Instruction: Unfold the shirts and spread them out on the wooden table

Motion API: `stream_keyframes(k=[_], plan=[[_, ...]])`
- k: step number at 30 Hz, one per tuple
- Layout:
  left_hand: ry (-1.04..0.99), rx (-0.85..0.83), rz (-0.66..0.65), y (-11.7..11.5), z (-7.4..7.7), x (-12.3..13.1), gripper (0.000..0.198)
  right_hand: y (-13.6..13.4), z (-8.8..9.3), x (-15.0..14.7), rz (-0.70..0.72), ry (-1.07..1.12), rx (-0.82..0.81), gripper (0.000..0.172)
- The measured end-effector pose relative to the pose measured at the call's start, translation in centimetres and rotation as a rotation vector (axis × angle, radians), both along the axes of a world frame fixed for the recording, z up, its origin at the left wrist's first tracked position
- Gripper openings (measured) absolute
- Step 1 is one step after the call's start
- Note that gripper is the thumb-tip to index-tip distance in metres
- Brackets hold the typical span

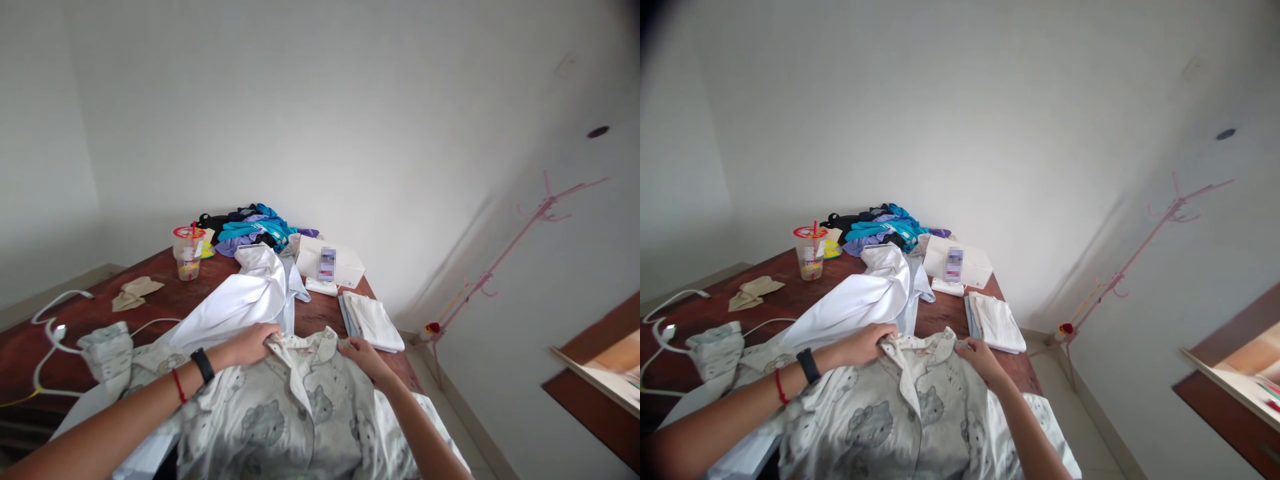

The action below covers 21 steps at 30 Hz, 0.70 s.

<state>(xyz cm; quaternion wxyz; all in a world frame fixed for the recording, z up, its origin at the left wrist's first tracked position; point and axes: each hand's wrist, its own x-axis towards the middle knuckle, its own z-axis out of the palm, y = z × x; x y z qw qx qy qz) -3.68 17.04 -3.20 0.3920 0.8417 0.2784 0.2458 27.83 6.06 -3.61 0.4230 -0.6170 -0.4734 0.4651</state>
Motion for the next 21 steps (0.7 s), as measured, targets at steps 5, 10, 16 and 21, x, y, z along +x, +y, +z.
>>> stream_keyframes(k=[5,10,16,21], plan=[[-0.142,-0.214,0.236,0.7,1.9,1.9,0.025,-0.4,3.3,-0.9,-0.166,0.124,0.117,0.043],[-0.25,-0.529,0.216,0.3,6.9,3.8,0.021,-0.4,8.2,-3.6,-0.256,0.315,0.253,0.039],[-0.324,-0.628,0.167,-2.3,12.9,6.1,0.032,0.3,11.8,-10.3,-0.178,0.207,0.526,0.033],[-0.321,-0.564,0.233,-4.8,14.7,5.2,0.047,-0.3,11.6,-12.8,-0.06,0.073,0.637,0.029]])
